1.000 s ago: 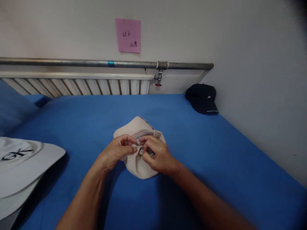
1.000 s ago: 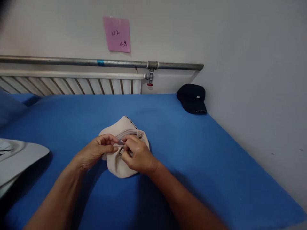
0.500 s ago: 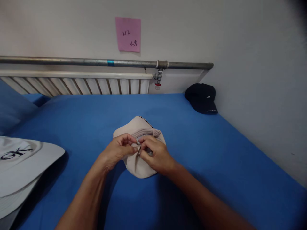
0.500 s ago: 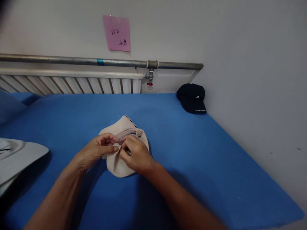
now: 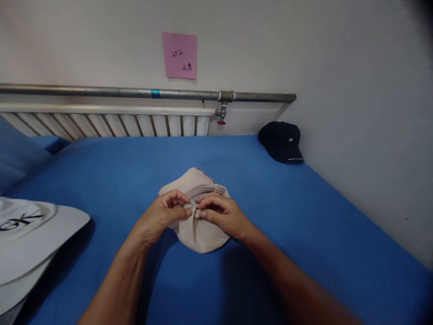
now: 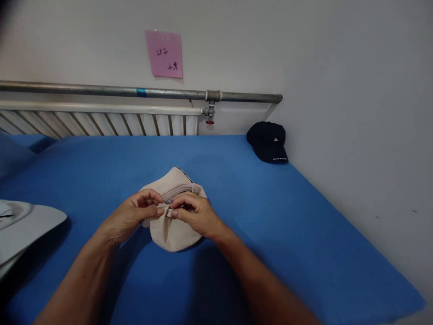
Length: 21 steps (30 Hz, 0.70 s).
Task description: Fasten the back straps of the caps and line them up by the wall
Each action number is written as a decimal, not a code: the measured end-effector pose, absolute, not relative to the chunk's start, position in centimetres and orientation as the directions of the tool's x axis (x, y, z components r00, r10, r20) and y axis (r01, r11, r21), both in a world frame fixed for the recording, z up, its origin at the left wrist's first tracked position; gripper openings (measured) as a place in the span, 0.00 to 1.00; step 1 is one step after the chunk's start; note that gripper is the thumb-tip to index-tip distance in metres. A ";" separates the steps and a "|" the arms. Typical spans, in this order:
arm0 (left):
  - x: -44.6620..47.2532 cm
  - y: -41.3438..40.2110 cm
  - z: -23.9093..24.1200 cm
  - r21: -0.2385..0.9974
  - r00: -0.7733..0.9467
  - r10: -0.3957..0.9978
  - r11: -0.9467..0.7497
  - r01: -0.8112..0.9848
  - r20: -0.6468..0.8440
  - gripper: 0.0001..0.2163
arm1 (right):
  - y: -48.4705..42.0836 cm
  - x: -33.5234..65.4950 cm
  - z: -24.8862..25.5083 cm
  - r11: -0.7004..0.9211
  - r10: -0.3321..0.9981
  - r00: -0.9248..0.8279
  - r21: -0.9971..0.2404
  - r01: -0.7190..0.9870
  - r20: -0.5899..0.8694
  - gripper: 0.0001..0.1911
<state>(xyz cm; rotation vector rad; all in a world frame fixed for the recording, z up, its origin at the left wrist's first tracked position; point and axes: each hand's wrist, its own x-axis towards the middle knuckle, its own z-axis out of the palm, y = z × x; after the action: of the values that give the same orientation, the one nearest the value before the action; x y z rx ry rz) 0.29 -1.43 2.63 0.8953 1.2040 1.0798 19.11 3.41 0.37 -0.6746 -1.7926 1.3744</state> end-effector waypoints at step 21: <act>-1.2 -2.1 3.5 0.988 0.157 0.979 0.114 0.100 -0.129 0.09 | 3.2 19.6 1.3 0.016 0.769 -0.639 -1.000 -0.015 0.022 0.05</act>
<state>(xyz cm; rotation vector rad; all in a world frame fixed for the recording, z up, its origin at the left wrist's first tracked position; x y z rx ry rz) -1.17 -2.11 3.46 1.2562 1.2078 0.9551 19.58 3.24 1.33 -0.7747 -1.7009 1.6851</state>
